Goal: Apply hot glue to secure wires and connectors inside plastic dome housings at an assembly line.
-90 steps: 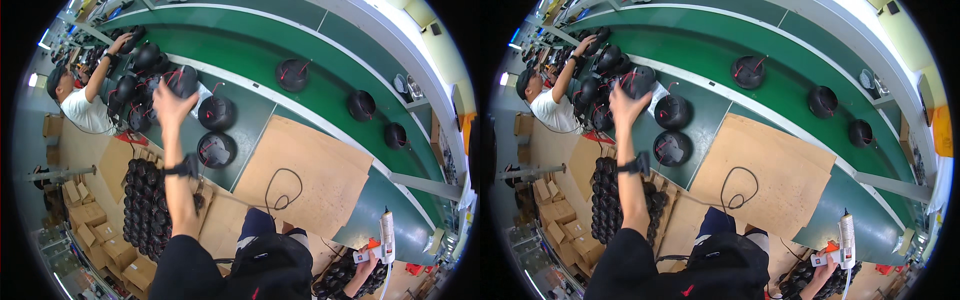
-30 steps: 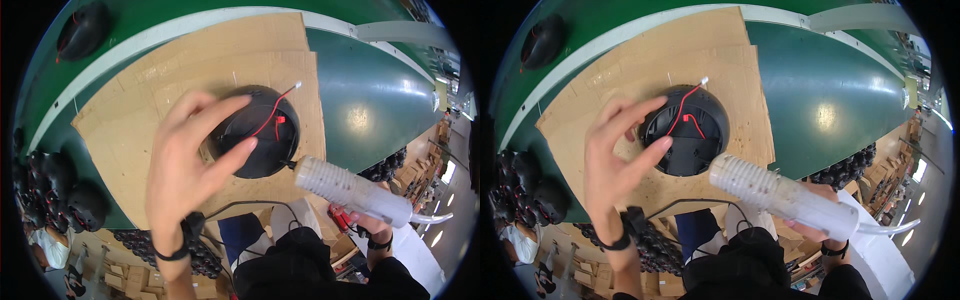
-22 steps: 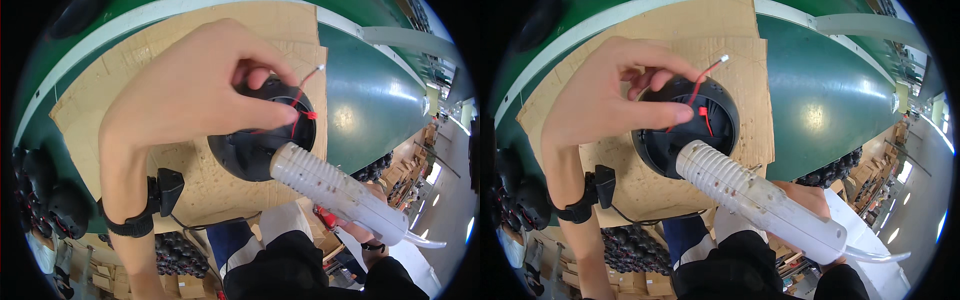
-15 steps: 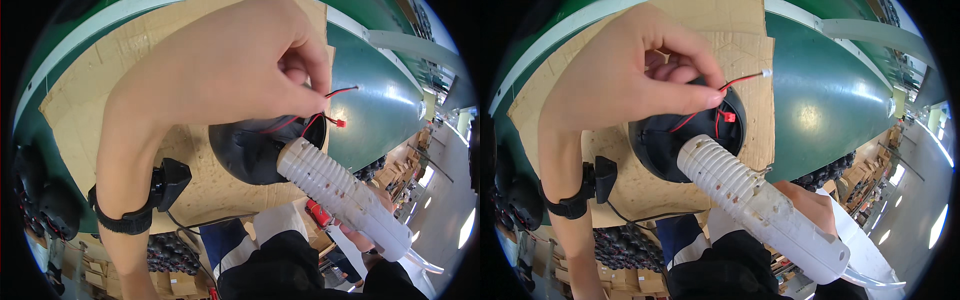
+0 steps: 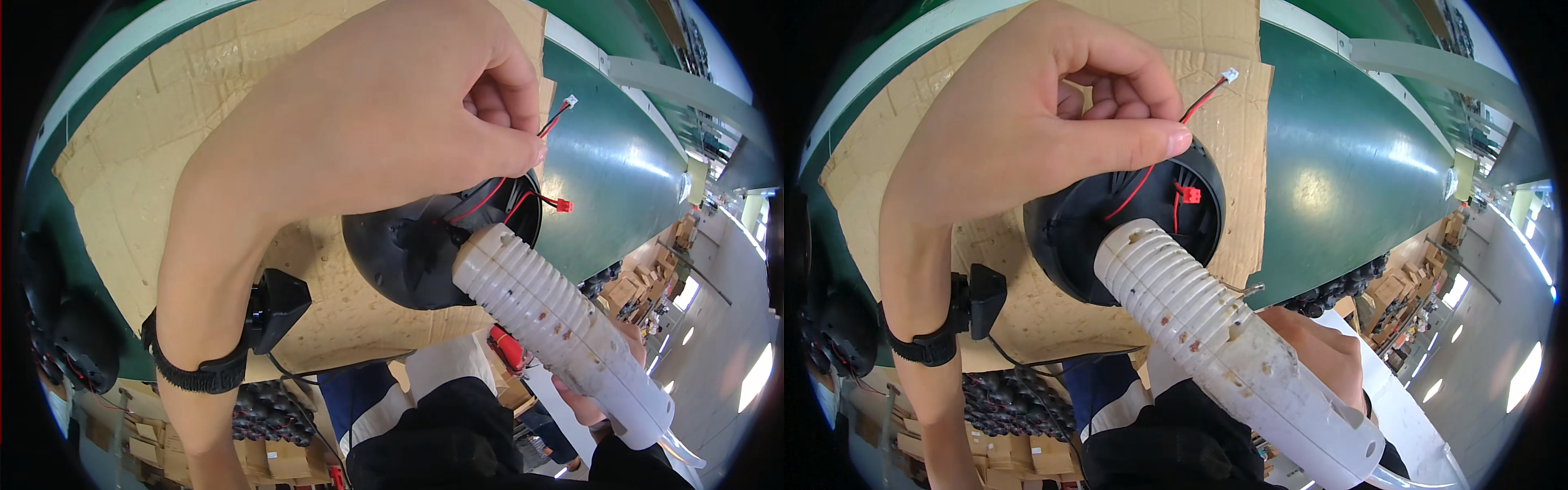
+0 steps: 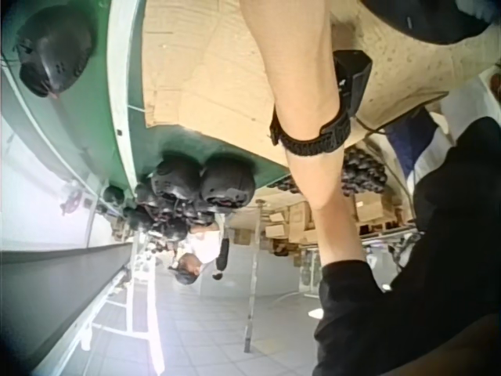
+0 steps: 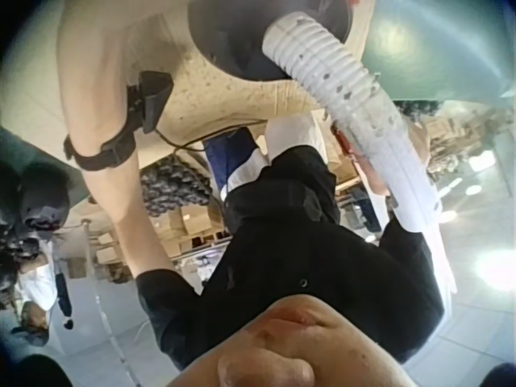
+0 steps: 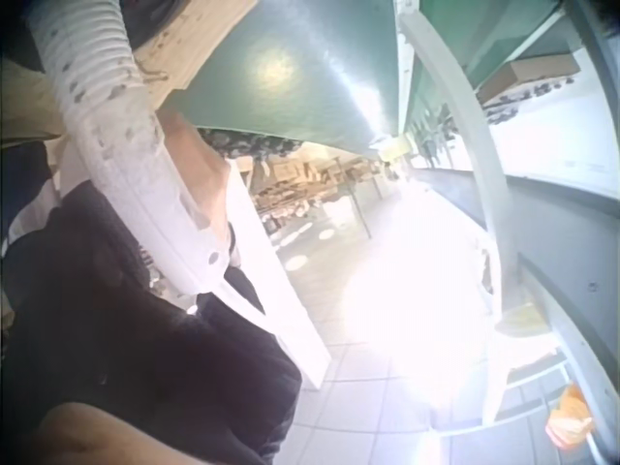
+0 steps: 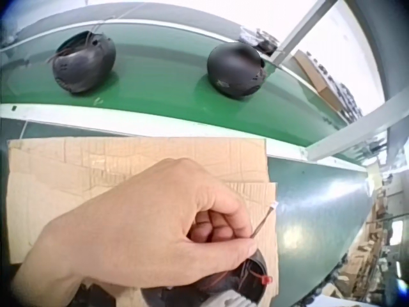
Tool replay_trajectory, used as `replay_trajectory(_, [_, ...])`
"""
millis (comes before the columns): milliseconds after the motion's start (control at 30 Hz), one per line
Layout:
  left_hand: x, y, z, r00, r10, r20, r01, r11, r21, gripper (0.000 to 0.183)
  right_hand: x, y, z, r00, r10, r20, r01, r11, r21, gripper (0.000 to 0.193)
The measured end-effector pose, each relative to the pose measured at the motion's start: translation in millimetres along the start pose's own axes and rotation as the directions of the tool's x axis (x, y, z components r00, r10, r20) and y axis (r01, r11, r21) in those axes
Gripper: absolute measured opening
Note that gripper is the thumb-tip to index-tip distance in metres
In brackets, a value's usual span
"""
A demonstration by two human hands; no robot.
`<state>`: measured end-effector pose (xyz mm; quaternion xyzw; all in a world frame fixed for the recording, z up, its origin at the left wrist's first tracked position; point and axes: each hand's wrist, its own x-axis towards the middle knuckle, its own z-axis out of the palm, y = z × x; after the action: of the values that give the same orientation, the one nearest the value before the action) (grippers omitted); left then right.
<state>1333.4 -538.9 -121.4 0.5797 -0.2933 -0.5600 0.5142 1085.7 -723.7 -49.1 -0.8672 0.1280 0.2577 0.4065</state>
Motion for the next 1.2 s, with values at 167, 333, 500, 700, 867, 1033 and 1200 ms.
replay_trajectory(167, [-2,2,3,1.000,0.007,-0.018,-0.007,1.000,0.013,0.016,-2,3,-1,1.000,-0.021,0.017,0.021,1.000,0.011,0.043])
replay_trajectory(333, [0,-6,6,1.000,-0.011,-0.028,0.011,1.000,-0.024,0.016,4,1,-3,0.999,-0.019,0.027,0.019,1.000,0.004,0.040])
replay_trajectory(500, [-3,-25,15,0.956,0.250,-0.152,-0.246,0.968,0.046,0.017,5,-2,-2,0.999,-0.030,0.042,0.030,1.000,0.007,0.038])
replay_trajectory(700, [-6,-23,9,0.973,0.096,-0.211,-0.086,0.995,0.056,0.012,6,-7,-3,0.998,-0.038,0.056,0.037,0.999,0.007,0.035])
replay_trajectory(867, [-45,-47,25,0.855,0.299,-0.425,-0.246,0.953,0.175,0.008,1,-14,-1,0.997,-0.051,0.063,0.050,0.999,0.021,0.032])
replay_trajectory(1033, [-82,-63,40,0.696,0.463,-0.549,-0.358,0.886,0.293,0.011,-3,-19,-3,0.997,-0.059,0.059,0.058,0.998,0.023,0.030])
replay_trajectory(1200, [-95,-66,37,0.845,0.347,-0.406,-0.318,0.938,0.140,0.014,-3,-32,-5,0.997,-0.063,0.050,0.063,0.998,0.012,0.028])
